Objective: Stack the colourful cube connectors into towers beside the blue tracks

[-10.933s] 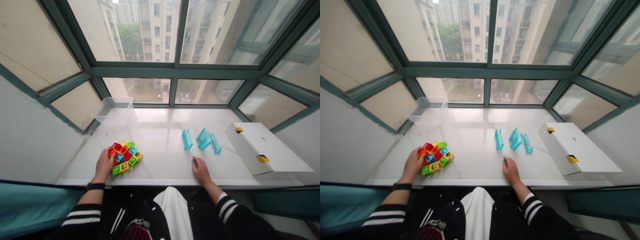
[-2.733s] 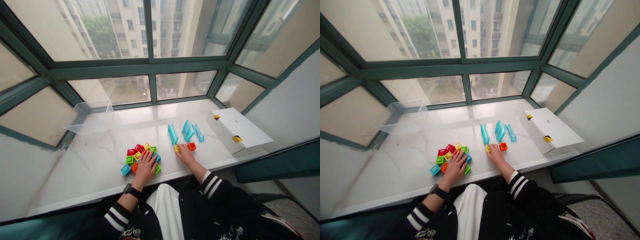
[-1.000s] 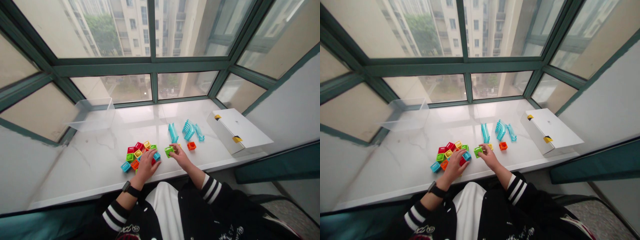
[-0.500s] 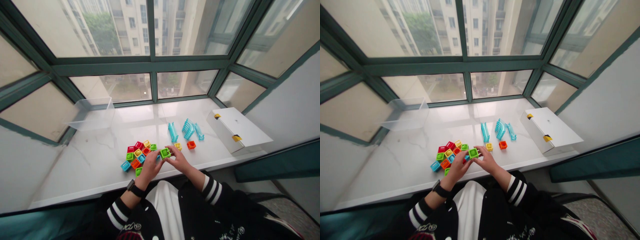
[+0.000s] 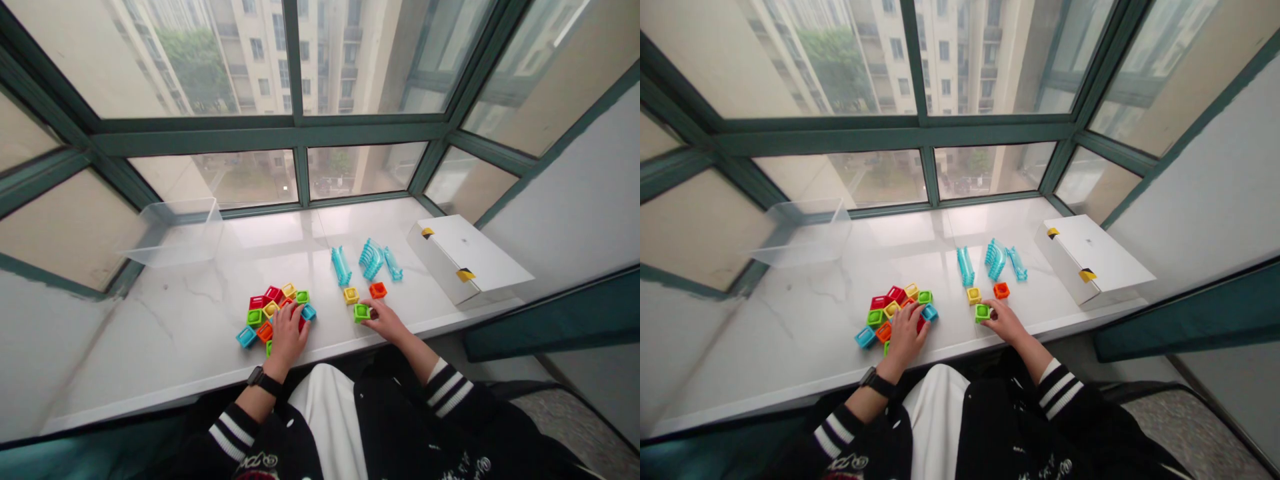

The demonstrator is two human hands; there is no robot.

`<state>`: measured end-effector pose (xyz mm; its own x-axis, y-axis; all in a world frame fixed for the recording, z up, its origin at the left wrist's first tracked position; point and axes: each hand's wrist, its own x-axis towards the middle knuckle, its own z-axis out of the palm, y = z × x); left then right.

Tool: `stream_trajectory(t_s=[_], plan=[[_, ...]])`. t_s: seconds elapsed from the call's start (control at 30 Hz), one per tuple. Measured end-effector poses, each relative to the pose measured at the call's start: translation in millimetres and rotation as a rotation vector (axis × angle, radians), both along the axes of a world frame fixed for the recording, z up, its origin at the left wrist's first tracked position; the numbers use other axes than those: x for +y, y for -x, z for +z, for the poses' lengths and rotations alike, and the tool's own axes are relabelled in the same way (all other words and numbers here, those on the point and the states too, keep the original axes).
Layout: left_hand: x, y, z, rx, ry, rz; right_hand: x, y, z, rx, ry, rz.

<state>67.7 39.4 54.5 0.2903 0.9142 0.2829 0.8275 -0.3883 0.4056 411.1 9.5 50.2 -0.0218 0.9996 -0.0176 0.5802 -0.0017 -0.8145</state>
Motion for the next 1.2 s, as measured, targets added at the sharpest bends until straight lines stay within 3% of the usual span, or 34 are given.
stream_trajectory(t_s=[0.2, 0.87, 1.0, 1.2], plan=[[-0.7, -1.8, 6.6, 0.022, 0.015, 0.002, -4.8, -5.8, -9.9, -0.084, 0.0, 0.06], [0.0, 0.4, 0.1, 0.003, -0.008, -0.002, -2.1, 5.6, -3.4, -0.121, 0.007, 0.163], [0.8, 0.5, -5.8, -0.034, -0.022, 0.019, -2.6, 4.1, 8.2, -0.161, -0.058, 0.103], [0.4, -1.2, -3.6, -0.037, -0.026, 0.027, 3.7, 27.1, 38.0, -0.184, -0.346, 0.085]])
